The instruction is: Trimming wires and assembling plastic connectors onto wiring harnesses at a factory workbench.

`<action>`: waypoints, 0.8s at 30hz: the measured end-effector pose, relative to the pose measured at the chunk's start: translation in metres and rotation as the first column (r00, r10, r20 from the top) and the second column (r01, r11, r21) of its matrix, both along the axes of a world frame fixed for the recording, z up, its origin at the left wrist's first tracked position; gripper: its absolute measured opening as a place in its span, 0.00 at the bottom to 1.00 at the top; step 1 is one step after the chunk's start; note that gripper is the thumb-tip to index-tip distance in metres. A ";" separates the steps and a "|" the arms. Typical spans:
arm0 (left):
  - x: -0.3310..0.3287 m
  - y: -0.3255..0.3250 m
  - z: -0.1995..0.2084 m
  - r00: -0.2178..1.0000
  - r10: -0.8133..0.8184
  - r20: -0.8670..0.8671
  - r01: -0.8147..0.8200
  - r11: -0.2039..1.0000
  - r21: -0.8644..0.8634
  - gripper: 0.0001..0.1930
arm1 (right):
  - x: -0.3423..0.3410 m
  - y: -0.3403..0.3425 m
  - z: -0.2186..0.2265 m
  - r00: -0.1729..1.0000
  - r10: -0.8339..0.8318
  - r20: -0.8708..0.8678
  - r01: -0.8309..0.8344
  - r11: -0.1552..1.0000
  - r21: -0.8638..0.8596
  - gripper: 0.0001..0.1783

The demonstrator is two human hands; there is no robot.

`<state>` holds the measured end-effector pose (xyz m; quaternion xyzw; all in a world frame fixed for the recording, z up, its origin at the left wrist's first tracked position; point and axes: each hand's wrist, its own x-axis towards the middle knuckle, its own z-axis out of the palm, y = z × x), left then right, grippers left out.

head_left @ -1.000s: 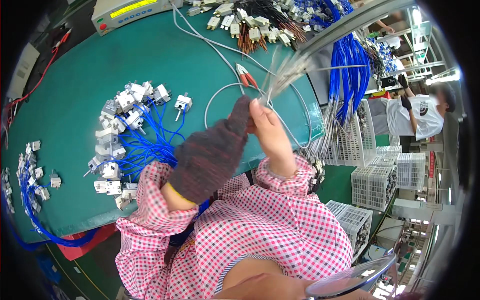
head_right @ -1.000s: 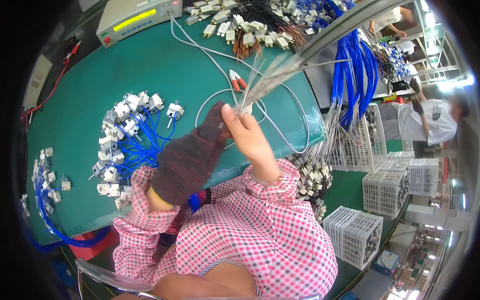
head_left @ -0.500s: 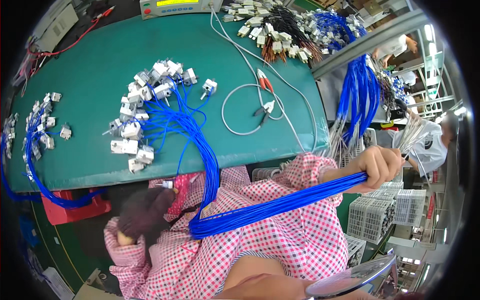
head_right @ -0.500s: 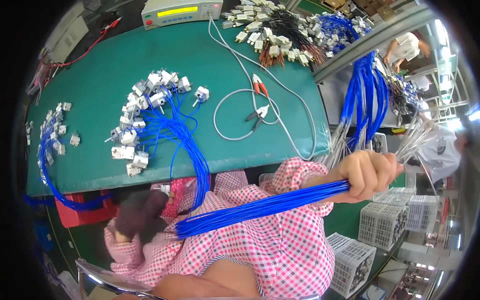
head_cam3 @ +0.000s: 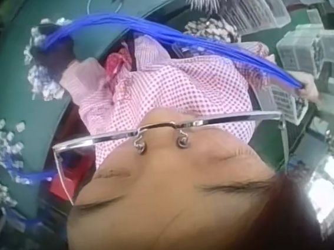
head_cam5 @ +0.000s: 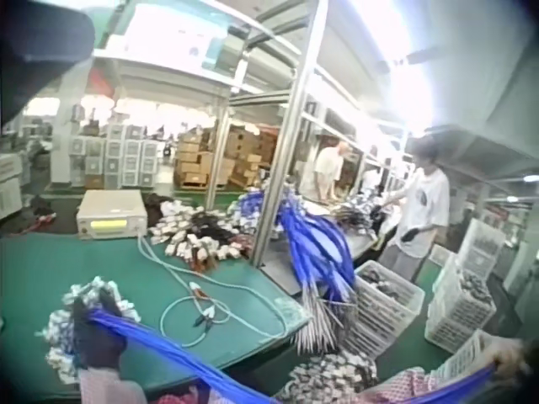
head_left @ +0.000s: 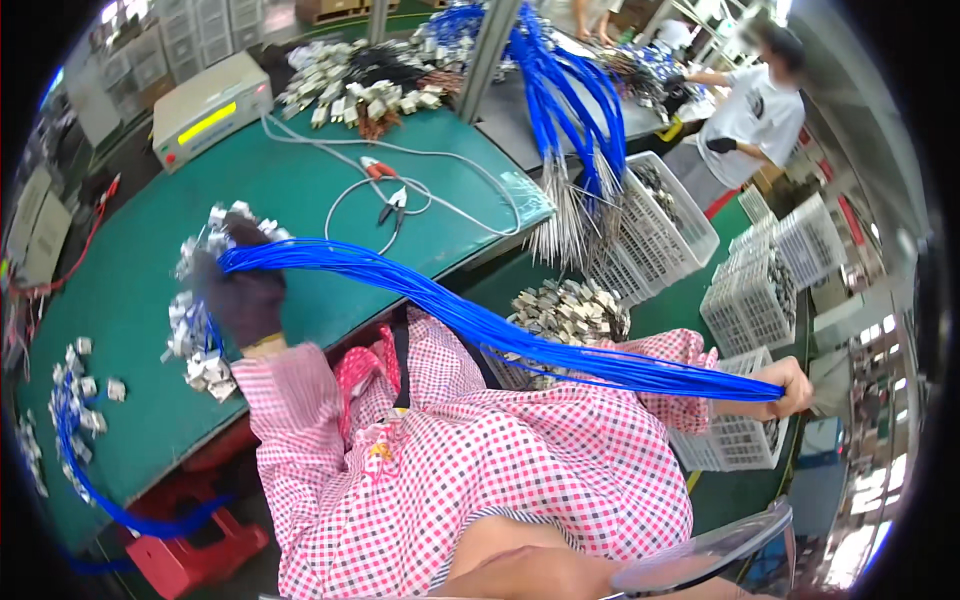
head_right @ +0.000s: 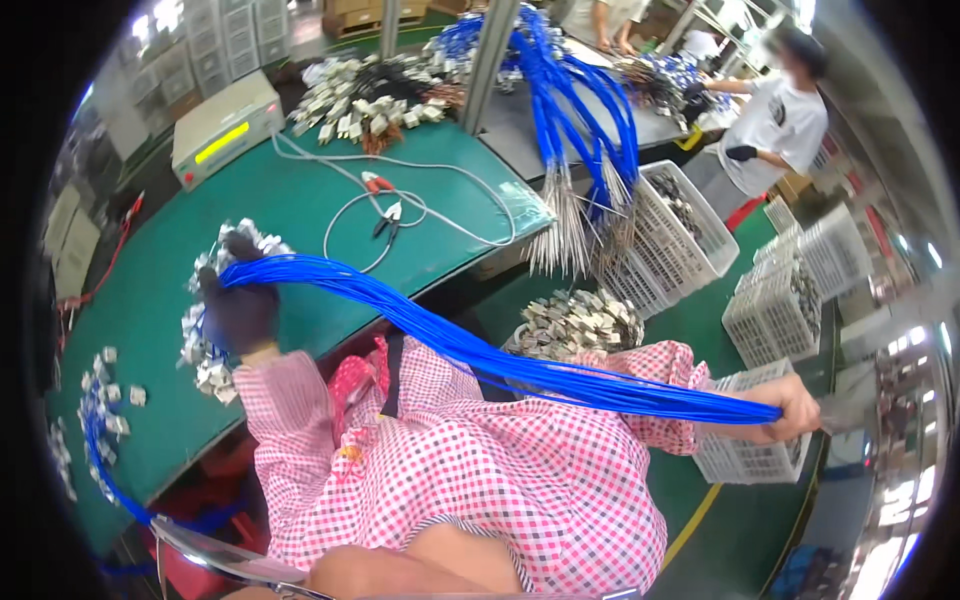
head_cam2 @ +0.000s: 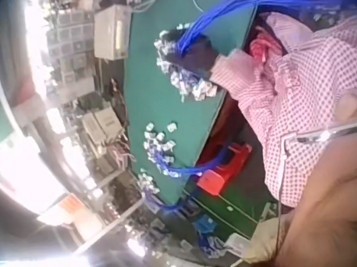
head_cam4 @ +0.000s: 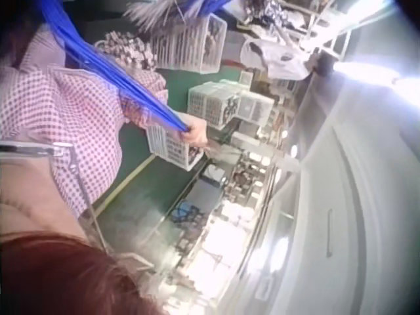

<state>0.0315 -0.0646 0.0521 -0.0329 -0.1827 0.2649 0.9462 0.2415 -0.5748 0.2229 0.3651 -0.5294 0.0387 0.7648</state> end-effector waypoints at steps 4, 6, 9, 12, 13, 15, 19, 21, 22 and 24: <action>0.005 0.009 0.015 0.856 0.331 -0.398 -0.368 0.930 -0.018 0.20 | -0.034 -0.010 -0.026 0.880 -0.400 0.255 0.391 0.916 0.084 0.18; -0.019 0.016 -0.008 0.776 0.387 -0.499 -0.358 0.920 0.157 0.16 | -0.037 -0.027 -0.042 0.879 -0.422 0.221 0.414 0.907 0.083 0.18; -0.033 -0.013 0.034 0.843 0.323 -0.430 -0.185 0.925 0.332 0.13 | -0.044 -0.040 -0.062 0.862 -0.489 0.130 0.488 0.872 0.040 0.18; -0.055 -0.056 0.097 0.811 0.353 -0.467 -0.042 0.831 0.555 0.14 | -0.039 -0.072 -0.090 0.883 -0.469 0.027 0.470 0.882 -0.023 0.19; -0.055 -0.069 0.111 0.774 0.438 -0.456 -0.077 0.781 0.620 0.15 | -0.050 -0.078 -0.100 0.886 -0.463 -0.004 0.462 0.885 -0.061 0.19; -0.045 -0.100 0.154 0.741 0.470 -0.479 -0.023 0.731 0.681 0.17 | -0.088 -0.107 -0.113 0.873 -0.483 -0.068 0.471 0.871 -0.137 0.19; -0.007 -0.104 0.178 0.816 0.413 -0.405 0.102 0.586 0.804 0.18 | -0.147 -0.111 -0.184 0.835 -0.491 -0.248 0.460 0.871 -0.172 0.20; 0.023 -0.120 0.196 0.833 0.389 -0.394 0.115 0.575 0.810 0.19 | -0.163 -0.119 -0.202 0.787 -0.528 -0.318 0.510 0.848 -0.145 0.21; 0.040 -0.129 0.202 0.848 0.368 -0.382 0.114 0.576 0.809 0.20 | -0.163 -0.124 -0.208 0.742 -0.559 -0.371 0.549 0.823 -0.141 0.21; 0.073 -0.151 0.212 0.927 0.235 -0.292 0.132 0.524 0.841 0.20 | -0.148 -0.131 -0.216 0.657 -0.592 -0.466 0.609 0.782 -0.135 0.21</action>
